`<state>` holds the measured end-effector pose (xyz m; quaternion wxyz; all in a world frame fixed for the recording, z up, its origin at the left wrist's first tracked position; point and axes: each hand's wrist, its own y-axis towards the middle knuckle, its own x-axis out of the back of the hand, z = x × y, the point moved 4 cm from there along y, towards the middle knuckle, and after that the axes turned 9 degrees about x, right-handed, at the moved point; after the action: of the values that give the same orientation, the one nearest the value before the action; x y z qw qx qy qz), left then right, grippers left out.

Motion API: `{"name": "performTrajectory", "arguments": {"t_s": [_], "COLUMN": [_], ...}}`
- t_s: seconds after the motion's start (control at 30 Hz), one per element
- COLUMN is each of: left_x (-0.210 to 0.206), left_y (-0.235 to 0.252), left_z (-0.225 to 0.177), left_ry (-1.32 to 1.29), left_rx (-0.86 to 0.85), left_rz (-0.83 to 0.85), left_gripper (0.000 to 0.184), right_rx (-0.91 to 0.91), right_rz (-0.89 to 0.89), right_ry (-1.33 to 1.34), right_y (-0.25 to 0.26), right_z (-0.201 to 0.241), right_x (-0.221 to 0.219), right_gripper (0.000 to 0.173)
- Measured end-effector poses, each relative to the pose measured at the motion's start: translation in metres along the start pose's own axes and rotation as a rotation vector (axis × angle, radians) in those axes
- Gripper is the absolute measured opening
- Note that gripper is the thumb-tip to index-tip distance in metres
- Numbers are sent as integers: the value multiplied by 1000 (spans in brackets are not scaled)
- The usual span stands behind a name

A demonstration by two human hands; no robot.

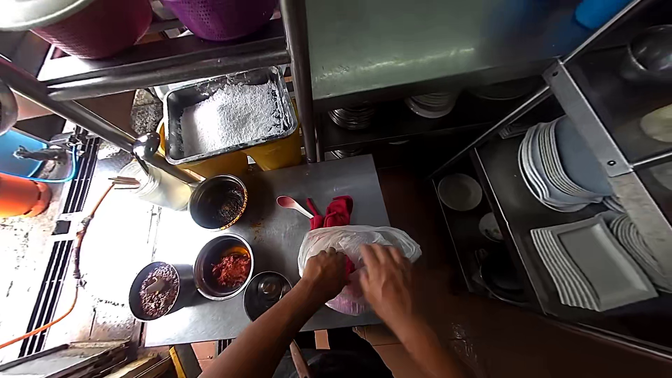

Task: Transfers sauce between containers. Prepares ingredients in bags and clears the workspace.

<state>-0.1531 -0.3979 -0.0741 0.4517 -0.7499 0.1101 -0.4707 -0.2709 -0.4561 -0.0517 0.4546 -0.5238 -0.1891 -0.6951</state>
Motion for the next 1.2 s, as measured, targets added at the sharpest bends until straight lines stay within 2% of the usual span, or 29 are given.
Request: {"name": "performTrajectory", "arguments": {"t_s": [0.07, 0.1, 0.17, 0.2, 0.23, 0.27, 0.33, 0.4, 0.5, 0.53, 0.57, 0.6, 0.63, 0.67, 0.7, 0.73, 0.77, 0.8, 0.83, 0.93, 1.0, 1.1, 1.2], "left_x": [3, 10, 26, 32, 35, 36, 36, 23, 12, 13, 15, 18, 20, 21, 20, 17, 12, 12, 16, 24, 27, 27, 15], "left_y": [16, 23, 35, 38, 38, 37, 39, 41, 43, 43, 40, 37, 35, 32, 31, 32, 37, 42, 47, 44, 35, 8, -18], "left_z": [5, 11, 30, 38, 43, 45, 44, 49, 61, 66, 69, 70, 69, 66, 61, 56, 56, 66, 82, 132, 140, 121, 100], "left_ry": [-95, -205, -605, -829, -995, -1091, -1206, -1375, -1657, -1719, -1734, -1685, -1557, -1349, -1081, -832, -684, -696, -834, -1390, -1530, -1598, -1467], "left_rx": [-70, -139, -184, -151, -102, -62, -27, 70, 299, 336, 341, 303, 229, 149, 120, 134, 150, 144, 101, 43, 78, -48, -237], "left_rz": [41, 75, 174, 241, 290, 311, 290, 218, 70, 22, -37, -106, -190, -260, -305, -304, -274, -241, -217, -159, -157, -251, -378], "left_gripper": [39, 33, 32, 31, 30, 28, 28, 34, 46, 49, 50, 49, 44, 40, 49, 65, 67, 58, 45, 18, 16, 14, 16], "right_rx": [99, 124, 210, 258, 288, 290, 242, 171, 27, 9, 29, 50, 53, 24, -38, -116, -165, -192, -215, -237, -186, 12, 324], "right_rz": [-129, -246, -489, -511, -480, -434, -384, -252, 299, 369, 246, 40, -138, -193, -123, 37, 168, 187, 126, -121, -227, -286, -330], "right_ry": [57, 100, 138, 140, 110, 73, 7, 33, 211, 252, 252, 225, 195, 194, 202, 207, 216, 264, 368, 663, 819, 974, 1194], "right_y": [-22, -40, -85, -106, -123, -134, -120, -95, -68, -65, -63, -57, -47, -32, -14, 5, 21, 34, 42, 28, 12, -6, -23], "right_z": [19, 19, 6, -2, -11, -20, -31, -25, -24, -26, -26, -24, -17, -7, 1, 7, 5, -6, -25, -83, -100, -74, -34], "right_x": [-33, -56, -103, -128, -154, -175, -192, -179, -123, -93, -62, -33, -10, 1, 1, -8, -22, -35, -40, -32, -28, -7, 39], "right_gripper": [66, 64, 33, 20, 15, 17, 18, 17, 27, 30, 27, 26, 30, 37, 46, 51, 46, 33, 24, 17, 13, 12, 16]}}
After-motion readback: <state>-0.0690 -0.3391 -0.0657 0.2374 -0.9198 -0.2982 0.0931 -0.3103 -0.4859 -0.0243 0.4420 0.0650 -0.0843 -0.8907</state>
